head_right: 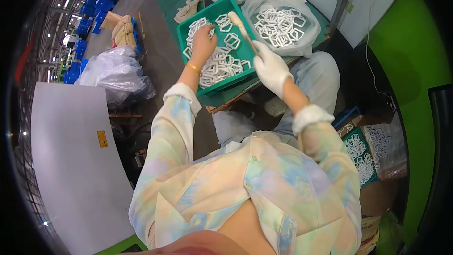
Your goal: Assembling white plastic clips onto a cylindrical assembly tool.
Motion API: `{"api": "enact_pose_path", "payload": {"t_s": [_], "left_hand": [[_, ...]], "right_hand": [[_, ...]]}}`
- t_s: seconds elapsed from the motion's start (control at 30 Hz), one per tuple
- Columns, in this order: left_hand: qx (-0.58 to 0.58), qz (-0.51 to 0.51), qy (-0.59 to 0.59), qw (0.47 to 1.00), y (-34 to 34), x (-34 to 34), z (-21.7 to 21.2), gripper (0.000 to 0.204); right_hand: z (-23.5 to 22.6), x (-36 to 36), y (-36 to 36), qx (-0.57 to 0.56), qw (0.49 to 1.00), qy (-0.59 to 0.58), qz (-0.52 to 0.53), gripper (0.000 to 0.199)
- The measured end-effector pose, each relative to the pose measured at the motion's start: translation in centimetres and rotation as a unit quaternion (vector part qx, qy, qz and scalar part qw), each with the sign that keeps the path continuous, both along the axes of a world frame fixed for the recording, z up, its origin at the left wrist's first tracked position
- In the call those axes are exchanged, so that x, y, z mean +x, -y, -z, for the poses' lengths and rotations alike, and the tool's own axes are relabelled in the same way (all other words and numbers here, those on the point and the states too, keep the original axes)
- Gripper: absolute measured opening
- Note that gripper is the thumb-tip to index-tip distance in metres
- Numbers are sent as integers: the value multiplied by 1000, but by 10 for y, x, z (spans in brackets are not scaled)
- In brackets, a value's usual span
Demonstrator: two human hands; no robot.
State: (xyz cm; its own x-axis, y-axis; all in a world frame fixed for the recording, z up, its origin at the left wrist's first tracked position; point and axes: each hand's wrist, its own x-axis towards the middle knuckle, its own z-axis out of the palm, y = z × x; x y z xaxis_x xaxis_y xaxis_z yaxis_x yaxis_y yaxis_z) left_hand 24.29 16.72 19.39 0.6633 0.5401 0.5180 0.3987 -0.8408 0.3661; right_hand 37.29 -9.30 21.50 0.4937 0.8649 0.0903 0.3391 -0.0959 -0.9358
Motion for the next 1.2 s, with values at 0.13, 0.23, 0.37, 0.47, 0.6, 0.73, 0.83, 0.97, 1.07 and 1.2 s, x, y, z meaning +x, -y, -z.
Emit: {"api": "enact_pose_path", "payload": {"t_s": [0.13,0.23,0.37,0.47,0.6,0.73,0.83,0.97,1.07,1.2], "left_hand": [[71,5,-104,992,-42,43,40,34],[67,-51,-200,976,-55,67,48,31],[91,-52,-222,969,-62,73,46,21],[95,-28,-130,986,-48,62,30,17],[46,23,-164,985,-2,33,11,20],[-42,87,-214,972,17,26,10,22],[-128,19,-119,984,6,25,6,23],[-202,99,-128,966,-16,29,0,32],[-142,71,-295,942,7,29,9,38],[-176,42,-323,929,14,39,3,50]], "right_hand": [[-11,5,68,33,996,-80,20,48],[-7,4,98,0,993,-112,39,46],[-3,1,108,2,987,-151,54,48],[-6,5,103,4,983,-174,57,50],[-8,11,95,14,977,-201,62,50],[-3,14,90,12,975,-212,63,50],[-1,12,88,5,975,-212,65,50],[-6,12,90,-9,975,-212,61,50],[-7,12,90,-16,973,-220,71,50],[-8,12,89,-10,973,-219,75,50]]}}
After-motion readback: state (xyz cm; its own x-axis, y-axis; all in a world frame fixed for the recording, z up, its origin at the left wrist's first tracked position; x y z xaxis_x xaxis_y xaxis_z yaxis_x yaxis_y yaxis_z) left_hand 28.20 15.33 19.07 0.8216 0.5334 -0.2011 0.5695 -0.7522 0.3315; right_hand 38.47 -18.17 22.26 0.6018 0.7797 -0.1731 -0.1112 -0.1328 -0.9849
